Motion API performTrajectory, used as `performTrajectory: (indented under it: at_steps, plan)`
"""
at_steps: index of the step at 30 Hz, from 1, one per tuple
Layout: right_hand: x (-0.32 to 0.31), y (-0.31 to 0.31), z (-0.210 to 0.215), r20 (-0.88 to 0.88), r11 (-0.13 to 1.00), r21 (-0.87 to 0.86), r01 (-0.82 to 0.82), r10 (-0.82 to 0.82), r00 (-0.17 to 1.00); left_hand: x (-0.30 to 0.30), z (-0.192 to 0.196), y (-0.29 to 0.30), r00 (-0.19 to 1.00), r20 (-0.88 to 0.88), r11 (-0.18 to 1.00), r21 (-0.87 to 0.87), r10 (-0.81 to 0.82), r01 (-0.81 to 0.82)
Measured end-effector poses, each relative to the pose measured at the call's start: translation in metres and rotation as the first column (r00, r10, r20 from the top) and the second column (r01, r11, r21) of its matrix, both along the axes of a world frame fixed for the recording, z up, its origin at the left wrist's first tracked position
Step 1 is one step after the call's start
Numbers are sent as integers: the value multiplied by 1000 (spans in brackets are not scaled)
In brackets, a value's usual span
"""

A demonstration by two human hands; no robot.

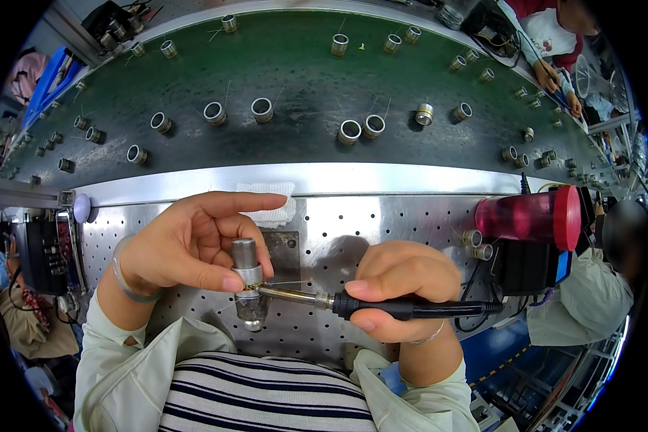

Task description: The person uses a soldering iron to apply heat and solder to small cylindrical metal components held in a fixture. They repeatedly pick up components from a conveyor belt, solder them, and place them back on the belt.

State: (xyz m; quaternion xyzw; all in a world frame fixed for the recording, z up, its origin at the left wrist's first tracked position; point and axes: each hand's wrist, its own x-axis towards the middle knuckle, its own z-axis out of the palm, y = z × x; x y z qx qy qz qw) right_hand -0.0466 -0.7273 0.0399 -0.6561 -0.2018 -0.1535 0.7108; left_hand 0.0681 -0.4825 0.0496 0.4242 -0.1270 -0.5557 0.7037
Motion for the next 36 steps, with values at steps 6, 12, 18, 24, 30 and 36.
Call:
performTrajectory:
  at_steps: [6, 12, 18, 24, 30, 36]
  plan:
    - [0, -3, 3, 31, 998, -53, -23, 25, 999, -4, 3, -4, 1000, 6, 1000, 8, 27, -27]
    - [0, -5, 3, 33, 998, -55, -14, 15, 999, -9, 6, -7, 998, 38, 997, 50, 55, -56]
    - [-2, -8, 2, -7, 995, 97, 12, -11, 1000, -5, 2, -10, 1000, 9, 1000, -3, 24, -24]
    - [-2, -5, 6, -71, 973, 189, 130, -118, 990, 5, -1, -5, 999, -40, 999, -46, -26, 24]
    - [0, 3, 17, -180, 919, 215, 329, -294, 939, 80, 4, 34, 721, 489, 837, -37, 491, -545]
    - [2, 7, 20, -243, 925, 234, 299, -242, 939, 185, -31, 166, -15, 989, 268, 26, -149, -963]
